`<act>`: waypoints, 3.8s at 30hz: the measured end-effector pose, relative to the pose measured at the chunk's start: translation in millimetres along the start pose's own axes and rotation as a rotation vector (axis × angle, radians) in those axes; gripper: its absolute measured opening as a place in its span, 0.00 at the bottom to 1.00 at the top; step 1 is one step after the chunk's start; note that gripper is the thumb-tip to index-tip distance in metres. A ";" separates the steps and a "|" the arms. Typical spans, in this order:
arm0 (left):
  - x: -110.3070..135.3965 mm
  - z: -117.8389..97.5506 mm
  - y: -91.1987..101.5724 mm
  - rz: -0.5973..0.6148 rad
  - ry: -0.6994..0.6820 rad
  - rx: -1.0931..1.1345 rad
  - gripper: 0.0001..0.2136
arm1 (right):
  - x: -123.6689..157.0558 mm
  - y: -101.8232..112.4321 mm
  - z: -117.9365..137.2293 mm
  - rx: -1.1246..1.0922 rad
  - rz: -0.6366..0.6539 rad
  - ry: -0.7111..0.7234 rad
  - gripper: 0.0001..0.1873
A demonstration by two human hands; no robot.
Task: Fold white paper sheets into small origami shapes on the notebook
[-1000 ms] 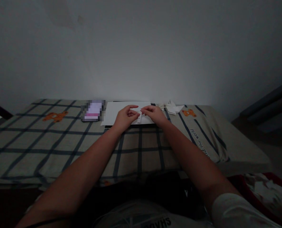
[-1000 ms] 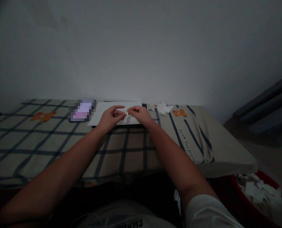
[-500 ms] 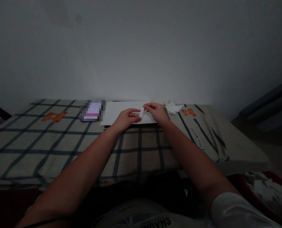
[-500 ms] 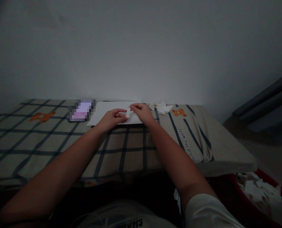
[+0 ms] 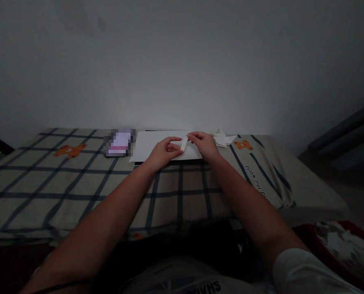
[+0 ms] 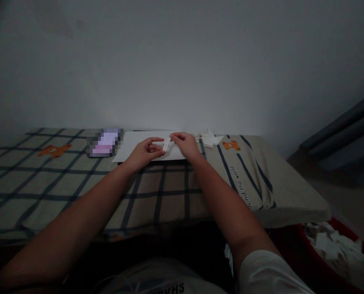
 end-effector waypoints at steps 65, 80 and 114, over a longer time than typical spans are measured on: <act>8.8 -31.7 14.1 -0.261 -0.297 -0.383 0.18 | 9.2 -25.7 7.5 -0.027 0.248 0.056 0.12; 2.2 -3.3 10.4 -0.111 0.082 -0.246 0.18 | 7.0 -18.7 4.1 -0.006 0.179 0.015 0.14; 2.5 7.5 16.6 -0.182 0.150 -0.171 0.14 | 6.3 -24.0 7.2 0.156 0.195 0.137 0.11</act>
Point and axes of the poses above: each hand's wrist, its own x-axis away from the middle knuckle, its own y-axis out of the back of the hand, z = x × y, the point moved 8 cm from there along -x, towards the middle knuckle, and after that the axes turned 15 degrees about x, right-handed, at the moved point
